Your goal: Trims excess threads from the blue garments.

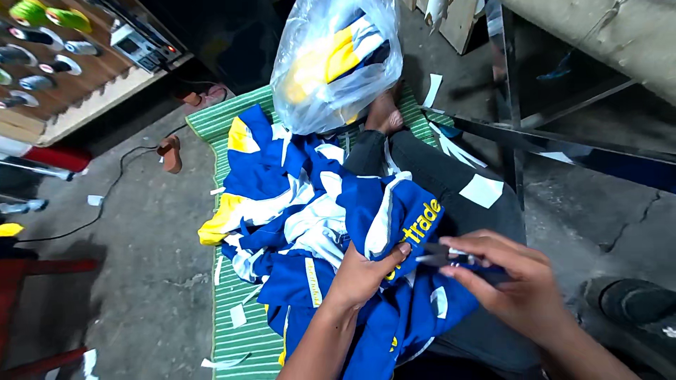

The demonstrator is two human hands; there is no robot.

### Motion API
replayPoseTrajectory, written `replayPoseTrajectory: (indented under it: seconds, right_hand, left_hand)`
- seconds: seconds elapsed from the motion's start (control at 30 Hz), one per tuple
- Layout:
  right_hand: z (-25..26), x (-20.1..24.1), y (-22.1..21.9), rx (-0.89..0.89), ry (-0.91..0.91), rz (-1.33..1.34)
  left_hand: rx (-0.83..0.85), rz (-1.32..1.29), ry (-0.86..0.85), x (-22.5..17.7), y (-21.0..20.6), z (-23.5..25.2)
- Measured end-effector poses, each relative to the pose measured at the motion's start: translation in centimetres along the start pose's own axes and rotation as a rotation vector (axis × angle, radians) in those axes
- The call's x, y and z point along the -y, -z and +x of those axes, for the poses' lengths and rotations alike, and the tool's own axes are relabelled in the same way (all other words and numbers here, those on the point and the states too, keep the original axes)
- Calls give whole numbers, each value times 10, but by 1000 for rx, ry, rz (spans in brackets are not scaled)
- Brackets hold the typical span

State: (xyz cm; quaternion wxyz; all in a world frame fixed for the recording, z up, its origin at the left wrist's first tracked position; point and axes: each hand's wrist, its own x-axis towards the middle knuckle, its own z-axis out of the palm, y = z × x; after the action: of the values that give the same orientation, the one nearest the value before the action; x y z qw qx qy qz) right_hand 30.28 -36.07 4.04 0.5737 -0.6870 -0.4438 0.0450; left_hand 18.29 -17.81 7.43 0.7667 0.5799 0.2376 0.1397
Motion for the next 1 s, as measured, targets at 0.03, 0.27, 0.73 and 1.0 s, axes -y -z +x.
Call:
replayPoseTrajectory:
  seconds: [0.03, 0.27, 0.73, 1.0]
  right_hand:
    - [-1, 0, 2, -76, -2, -124]
    - [-1, 4, 4, -131, 52, -487]
    - [4, 0, 1, -104, 30, -410]
    - [12, 0, 3, -44, -18, -261]
  left_hand:
    - [0, 25, -17, 0, -1, 0]
    - [8, 117, -49, 2, 0, -2]
    - [28, 91, -68, 2, 5, 0]
    - [73, 64, -79, 2, 9, -1]
